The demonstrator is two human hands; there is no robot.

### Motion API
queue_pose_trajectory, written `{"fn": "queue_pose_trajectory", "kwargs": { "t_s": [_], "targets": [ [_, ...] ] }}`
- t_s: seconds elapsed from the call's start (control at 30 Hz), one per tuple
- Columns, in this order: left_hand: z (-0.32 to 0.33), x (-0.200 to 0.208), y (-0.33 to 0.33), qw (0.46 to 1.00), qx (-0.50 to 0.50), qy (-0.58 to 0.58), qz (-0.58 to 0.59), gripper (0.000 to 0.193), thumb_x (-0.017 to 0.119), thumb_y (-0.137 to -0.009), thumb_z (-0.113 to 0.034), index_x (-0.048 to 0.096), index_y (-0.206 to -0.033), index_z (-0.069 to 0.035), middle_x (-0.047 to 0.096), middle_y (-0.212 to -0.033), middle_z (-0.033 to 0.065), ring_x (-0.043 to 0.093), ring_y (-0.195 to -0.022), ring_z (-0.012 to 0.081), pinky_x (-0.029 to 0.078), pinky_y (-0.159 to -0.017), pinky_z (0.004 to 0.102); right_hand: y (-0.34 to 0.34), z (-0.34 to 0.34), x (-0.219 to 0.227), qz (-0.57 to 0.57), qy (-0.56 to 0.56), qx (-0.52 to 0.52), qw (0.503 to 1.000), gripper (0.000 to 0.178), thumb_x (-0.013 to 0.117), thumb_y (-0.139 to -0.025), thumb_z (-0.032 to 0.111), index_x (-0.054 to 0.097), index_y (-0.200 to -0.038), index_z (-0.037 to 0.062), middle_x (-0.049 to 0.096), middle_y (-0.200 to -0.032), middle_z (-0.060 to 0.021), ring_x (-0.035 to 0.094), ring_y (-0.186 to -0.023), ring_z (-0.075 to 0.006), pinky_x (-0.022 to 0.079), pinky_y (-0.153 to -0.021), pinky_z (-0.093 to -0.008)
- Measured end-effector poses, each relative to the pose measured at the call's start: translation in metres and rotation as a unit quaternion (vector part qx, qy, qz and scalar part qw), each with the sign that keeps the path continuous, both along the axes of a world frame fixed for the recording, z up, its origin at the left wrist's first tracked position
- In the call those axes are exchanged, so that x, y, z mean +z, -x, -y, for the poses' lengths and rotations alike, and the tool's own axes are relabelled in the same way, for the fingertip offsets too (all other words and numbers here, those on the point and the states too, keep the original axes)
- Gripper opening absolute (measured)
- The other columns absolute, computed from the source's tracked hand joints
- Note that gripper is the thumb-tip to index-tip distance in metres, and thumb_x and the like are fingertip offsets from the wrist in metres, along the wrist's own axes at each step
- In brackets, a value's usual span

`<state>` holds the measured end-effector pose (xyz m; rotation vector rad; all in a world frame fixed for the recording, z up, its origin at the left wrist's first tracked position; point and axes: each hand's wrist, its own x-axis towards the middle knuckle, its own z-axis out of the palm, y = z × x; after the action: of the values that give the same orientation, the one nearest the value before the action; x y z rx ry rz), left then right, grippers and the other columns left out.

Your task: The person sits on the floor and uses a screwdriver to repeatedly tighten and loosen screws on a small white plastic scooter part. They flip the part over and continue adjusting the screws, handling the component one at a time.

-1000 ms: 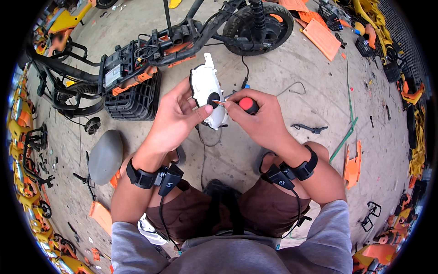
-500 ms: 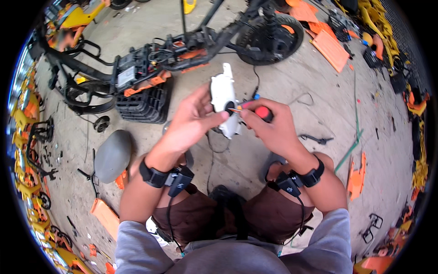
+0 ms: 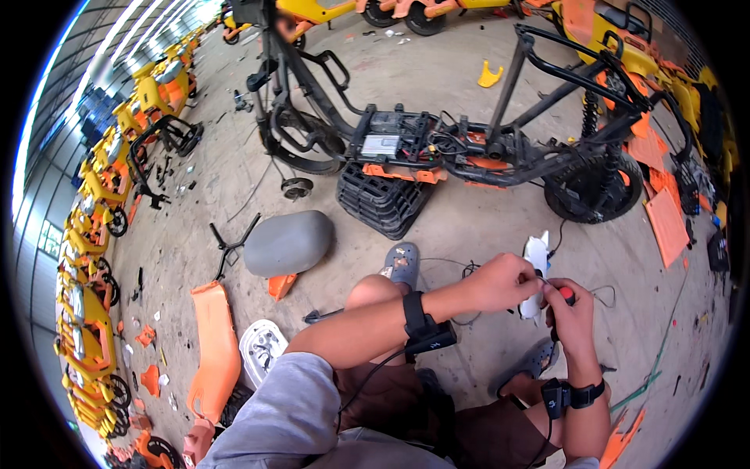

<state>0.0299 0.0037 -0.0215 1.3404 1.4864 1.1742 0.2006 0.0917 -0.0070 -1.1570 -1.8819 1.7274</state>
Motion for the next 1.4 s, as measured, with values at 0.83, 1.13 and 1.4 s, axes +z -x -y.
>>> {"fn": "queue_pose_trajectory", "kwargs": {
  "t_s": [0.83,1.13,1.4],
  "targets": [
    [-0.019,0.004,-0.006,0.918,0.121,0.108,0.363,0.026,0.066,-0.093,-0.018,0.067,-0.106,0.004,0.07,-0.097,0.0109,0.067,-0.086,0.0169,0.054,-0.076,0.0272,0.003,0.008,-0.015,-0.104,-0.268,0.041,0.957,0.037,0.067,-0.079,0.016,0.066,-0.114,0.0051,0.065,-0.096,-0.014,0.065,-0.088,-0.0311,0.051,-0.077,-0.0354],
    [-0.015,0.007,0.009,0.938,0.149,-0.025,0.313,0.024,0.059,-0.096,-0.012,0.065,-0.11,0.006,0.07,-0.102,0.0171,0.068,-0.092,0.0211,0.052,-0.087,0.0323,0.002,0.003,0.0,-0.092,-0.291,0.04,0.951,0.031,0.069,-0.08,0.01,0.069,-0.11,0.0052,0.064,-0.094,-0.0099,0.063,-0.084,-0.0247,0.05,-0.078,-0.0321],
    [-0.003,0.009,0.012,0.945,0.145,-0.033,0.291,0.027,0.057,-0.099,-0.016,0.064,-0.111,0.008,0.071,-0.098,0.017,0.069,-0.084,0.0213,0.053,-0.08,0.031,-0.002,-0.001,0.004,-0.102,-0.138,0.0,0.985,0.018,0.066,-0.088,0.009,0.07,-0.103,0.0025,0.065,-0.081,-0.0052,0.058,-0.072,-0.0117,0.047,-0.068,-0.0254]
  ]
}}
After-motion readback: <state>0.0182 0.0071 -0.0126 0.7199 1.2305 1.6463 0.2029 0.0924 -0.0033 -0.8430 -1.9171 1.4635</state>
